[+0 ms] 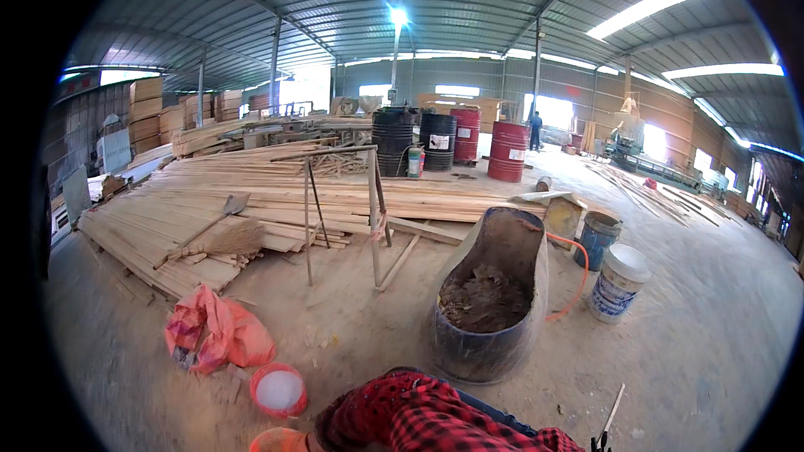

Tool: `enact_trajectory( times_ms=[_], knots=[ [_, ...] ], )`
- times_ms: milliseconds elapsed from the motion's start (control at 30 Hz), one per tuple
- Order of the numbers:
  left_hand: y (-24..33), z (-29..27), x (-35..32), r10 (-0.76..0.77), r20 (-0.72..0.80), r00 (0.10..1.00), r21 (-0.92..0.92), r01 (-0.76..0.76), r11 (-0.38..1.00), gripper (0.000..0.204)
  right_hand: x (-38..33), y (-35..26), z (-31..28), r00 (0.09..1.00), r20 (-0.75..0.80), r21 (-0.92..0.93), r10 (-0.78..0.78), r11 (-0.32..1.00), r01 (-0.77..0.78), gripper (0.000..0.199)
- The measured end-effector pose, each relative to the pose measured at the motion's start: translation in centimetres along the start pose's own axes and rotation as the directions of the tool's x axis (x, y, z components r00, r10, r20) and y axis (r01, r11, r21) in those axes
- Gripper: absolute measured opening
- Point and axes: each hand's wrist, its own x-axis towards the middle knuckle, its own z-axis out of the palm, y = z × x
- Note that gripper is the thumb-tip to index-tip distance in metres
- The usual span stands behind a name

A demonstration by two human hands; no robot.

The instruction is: The person scoops a white powder from a red bucket into a smaller orange bucket using a trowel. They then mix the powder with a liquid in the orange bucket using the trowel. The person walks through a workshop carrying the mixed substance and briefly picks up a yellow fruit from a pile of items before continuing to walk.

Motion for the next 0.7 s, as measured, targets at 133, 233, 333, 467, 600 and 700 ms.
enact_trajectory(
  times_ms=[133,233,333,467,600,700],
  knots=[
    [0.5,-2.6,-1.3,-0.312,-0.008,0.95,-0.37,0.287,0.884,0.02,1.1,-4.3,-2.4,0.952,0.043,-0.027,-0.302,0.953,0.303,0.023],
    [-1.3,-4.3,-1.7,-0.296,0.115,0.948,-0.67,0.294,0.682,0.015,1.2,-6.2,-9.4,0.802,0.135,-0.127,-0.581,0.793,0.596,0.02],
    [5.1,-1.4,-1.8,-0.448,0.072,0.891,-0.656,0.381,0.651,0.016,3.0,-3.7,-12.8,0.731,0.019,-0.166,-0.682,0.719,0.675,0.015],
    [5.5,0.4,-2.5,-0.487,-0.069,0.871,-0.581,0.362,0.729,0.032,6.1,1.9,-10.1,0.835,-0.011,-0.248,-0.55,0.811,0.53,0.02],
    [4.6,-0.7,-4.9,-0.477,-0.313,0.822,-0.589,0.226,0.776,0.037,2.7,0.4,-7.7,0.98,0.198,-0.006,-0.022,1.0,0.023,0.043],
    [6.1,-1.9,-3.4,-0.425,-0.344,0.837,-0.581,0.166,0.797,0.038,-0.4,-0.4,-4.9,0.984,0.172,0.385,0.045,0.916,-0.109,0.042]
  ],
)
